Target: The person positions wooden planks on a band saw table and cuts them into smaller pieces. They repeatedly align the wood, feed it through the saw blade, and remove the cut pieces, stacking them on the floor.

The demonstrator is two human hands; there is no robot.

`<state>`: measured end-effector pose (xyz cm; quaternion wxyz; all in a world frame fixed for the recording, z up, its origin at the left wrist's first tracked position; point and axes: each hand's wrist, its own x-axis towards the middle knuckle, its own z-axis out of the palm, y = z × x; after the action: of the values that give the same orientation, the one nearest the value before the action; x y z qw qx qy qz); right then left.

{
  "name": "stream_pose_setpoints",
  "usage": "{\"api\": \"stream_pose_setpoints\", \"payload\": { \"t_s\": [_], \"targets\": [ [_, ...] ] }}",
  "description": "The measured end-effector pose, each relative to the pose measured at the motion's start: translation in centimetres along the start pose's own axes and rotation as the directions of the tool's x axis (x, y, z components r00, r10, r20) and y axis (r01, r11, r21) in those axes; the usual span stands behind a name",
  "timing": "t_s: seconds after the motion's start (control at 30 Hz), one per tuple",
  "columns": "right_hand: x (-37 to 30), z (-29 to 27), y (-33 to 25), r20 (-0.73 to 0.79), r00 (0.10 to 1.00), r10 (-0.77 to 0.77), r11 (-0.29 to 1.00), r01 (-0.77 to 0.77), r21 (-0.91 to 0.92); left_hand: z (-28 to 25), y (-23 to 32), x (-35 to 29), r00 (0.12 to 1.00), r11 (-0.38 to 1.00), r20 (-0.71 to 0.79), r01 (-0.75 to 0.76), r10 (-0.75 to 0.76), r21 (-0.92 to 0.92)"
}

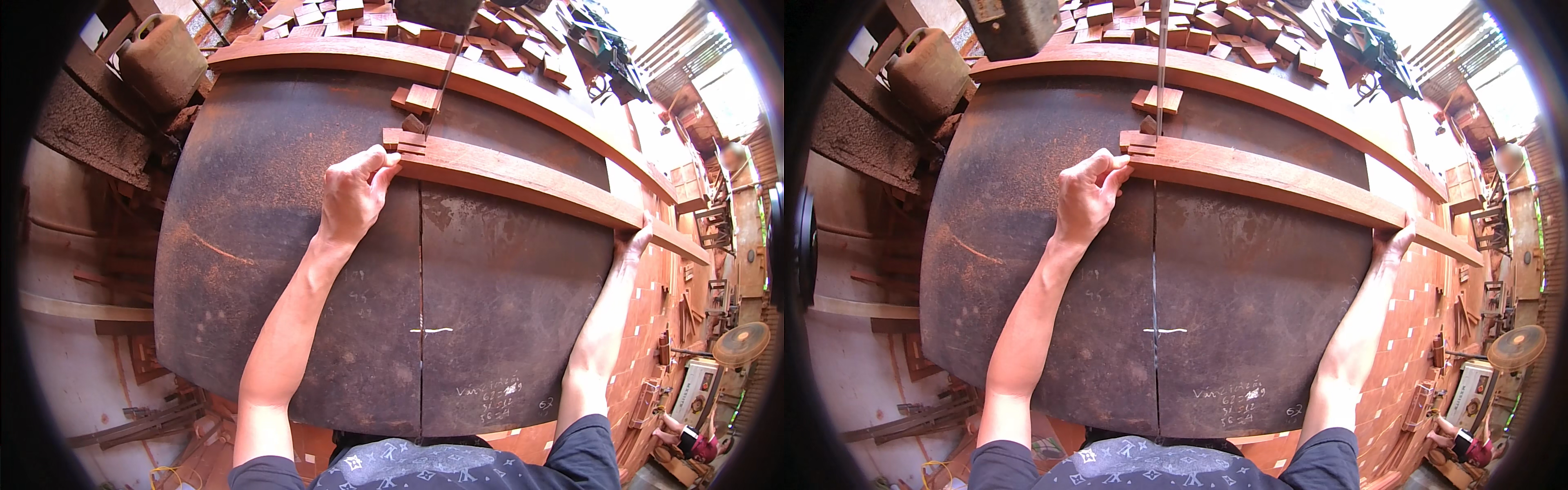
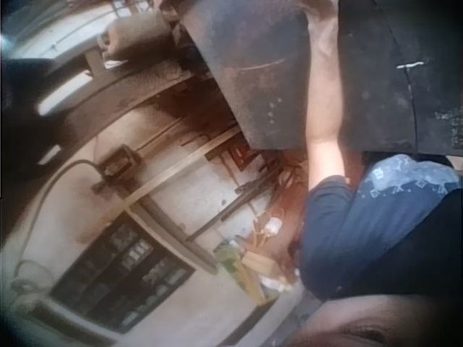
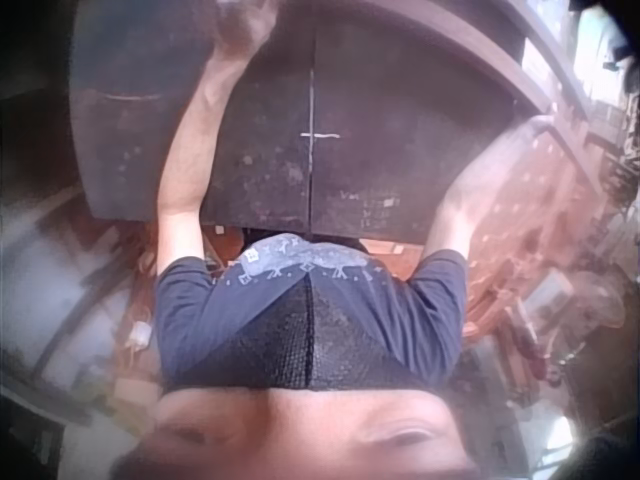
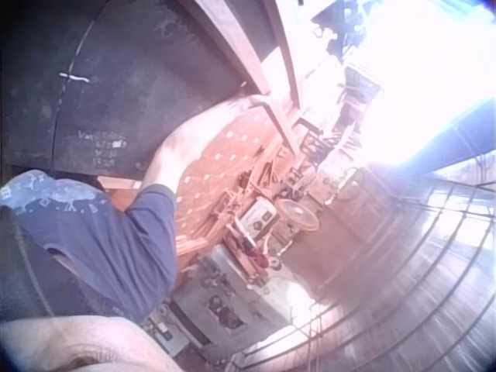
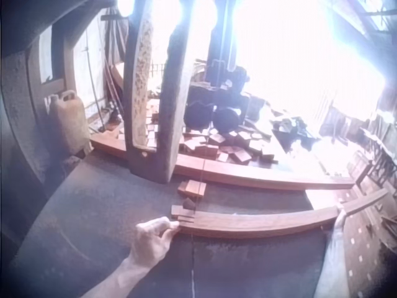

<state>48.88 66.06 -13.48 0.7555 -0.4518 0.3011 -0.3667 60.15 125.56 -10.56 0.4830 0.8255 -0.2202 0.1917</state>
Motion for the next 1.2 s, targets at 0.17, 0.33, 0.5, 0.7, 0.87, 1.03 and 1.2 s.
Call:
{"api": "stream_pose_setpoints", "payload": {
  "t_s": [0.17, 0.33, 0.5, 0.7, 0.87, 1.03, 1.2],
  "targets": [
    [-0.2, 0.3, 0.3, -0.061, 0.998, 0.016, 0.999, -0.019, -0.042, 0.0, -0.4, -0.1, 0.999, 0.999, -0.022, -0.032, 0.033, 0.042],
    [0.1, 0.1, 0.2, -0.054, 0.998, 0.016, 1.000, -0.018, -0.022, 0.3, -0.5, 0.0, 0.999, 0.999, -0.029, -0.030, 0.031, 0.031],
    [0.4, 0.2, 0.1, -0.021, 0.999, 0.027, 1.000, -0.027, -0.007, 0.2, -0.3, 0.1, 0.999, 0.999, -0.025, -0.041, 0.042, 0.036],
    [0.0, 0.9, 0.3, -0.054, 0.999, 0.007, 0.999, -0.009, -0.031, 0.3, -0.4, 0.0, 0.997, 0.998, -0.053, -0.054, 0.056, 0.040],
    [0.5, 0.2, 0.5, -0.066, 0.998, 0.016, 0.999, -0.018, -0.029, 0.3, -0.4, 0.1, 0.999, 0.998, -0.040, -0.032, 0.034, 0.052],
    [0.7, -0.1, 0.5, -0.064, 0.998, -0.008, 0.999, 0.005, -0.044, 0.3, -0.3, 0.2, 0.998, 0.998, -0.038, -0.039, 0.040, 0.040],
    [0.4, 0.5, 0.6, -0.060, 0.998, 0.005, 0.999, -0.008, -0.042, 0.4, -0.6, 0.1, 0.999, 0.998, -0.031, -0.037, 0.038, 0.041]
  ]
}}
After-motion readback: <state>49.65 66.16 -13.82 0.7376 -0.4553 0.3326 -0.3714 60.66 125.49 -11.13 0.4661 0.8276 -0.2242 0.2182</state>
